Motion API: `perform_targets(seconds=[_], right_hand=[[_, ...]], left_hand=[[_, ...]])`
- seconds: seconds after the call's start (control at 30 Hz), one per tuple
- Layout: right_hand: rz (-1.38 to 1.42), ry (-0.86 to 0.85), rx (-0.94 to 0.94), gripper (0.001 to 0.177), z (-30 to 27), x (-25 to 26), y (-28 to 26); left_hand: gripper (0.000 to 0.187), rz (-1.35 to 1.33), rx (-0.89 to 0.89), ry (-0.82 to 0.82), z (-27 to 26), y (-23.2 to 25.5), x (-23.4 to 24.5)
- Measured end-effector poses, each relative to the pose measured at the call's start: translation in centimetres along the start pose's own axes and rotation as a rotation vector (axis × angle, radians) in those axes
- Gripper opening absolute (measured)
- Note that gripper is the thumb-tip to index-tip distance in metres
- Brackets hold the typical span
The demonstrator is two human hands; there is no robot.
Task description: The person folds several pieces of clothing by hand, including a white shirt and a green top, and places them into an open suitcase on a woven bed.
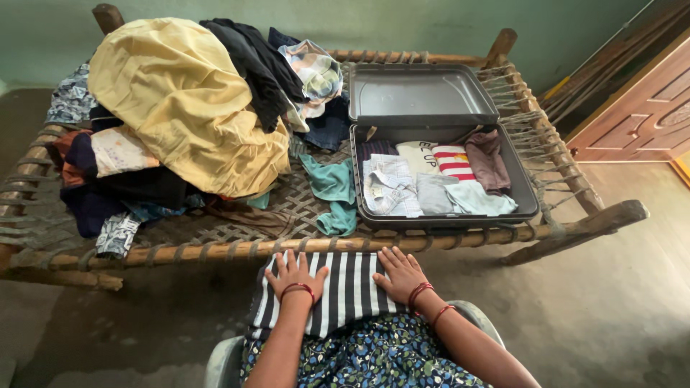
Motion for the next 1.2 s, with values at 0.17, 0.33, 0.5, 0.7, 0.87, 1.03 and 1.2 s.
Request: perform_targets(seconds=[0.17, 0.33, 0.5, 0.7, 0.87, 1.03, 1.2], right_hand=[[0.028, 0.023, -0.007, 0.077, 0.0, -0.4, 0.5], [0.038, 0.023, -0.061, 0.078, 0.1, -0.4, 0.6], [0.051, 0.027, -0.117, 0.078, 0.1, -0.5, 0.4], [-0.002, 0.024, -0.115, 0.08, -0.1, 0.4, -0.4], [-0.096, 0.057, -0.13, 0.08, -1.8, 1.8, -2.5], [-0.116, -0.004, 0.0, 0.078, -3.3, 1.4, -6.5], [-0.159, -0.029, 0.017, 0.079, -4.5, 0.6, -6.5]], left_hand=[[0.086, -0.102, 0.128, 0.025, 1.6, -3.0, -1.0], [0.094, -0.264, 0.298, 0.008, 2.4, -6.1, -2.5], [0.1, -0.414, 0.434, -0.036, 2.0, -8.5, -3.5], [0.102, -0.469, 0.42, 0.059, 1.7, -9.0, -3.8], [0.092, -0.204, 0.088, 0.307, -0.6, -4.6, -0.9], [0.084, -0.06, -0.203, 0.109, -4.3, 2.6, -1.1], [0.082, 0.067, -0.27, 0.016, -7.6, 2.8, -3.4]])
Point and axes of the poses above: each hand's wrist, its own z-axis towards the middle knuckle, its own x-axis out of the back of the hand, y = z × x, the point moved 5 cm from there along z, towards the middle knuckle, and after that the axes turned 10 degrees about y, right-handed, at the moved point
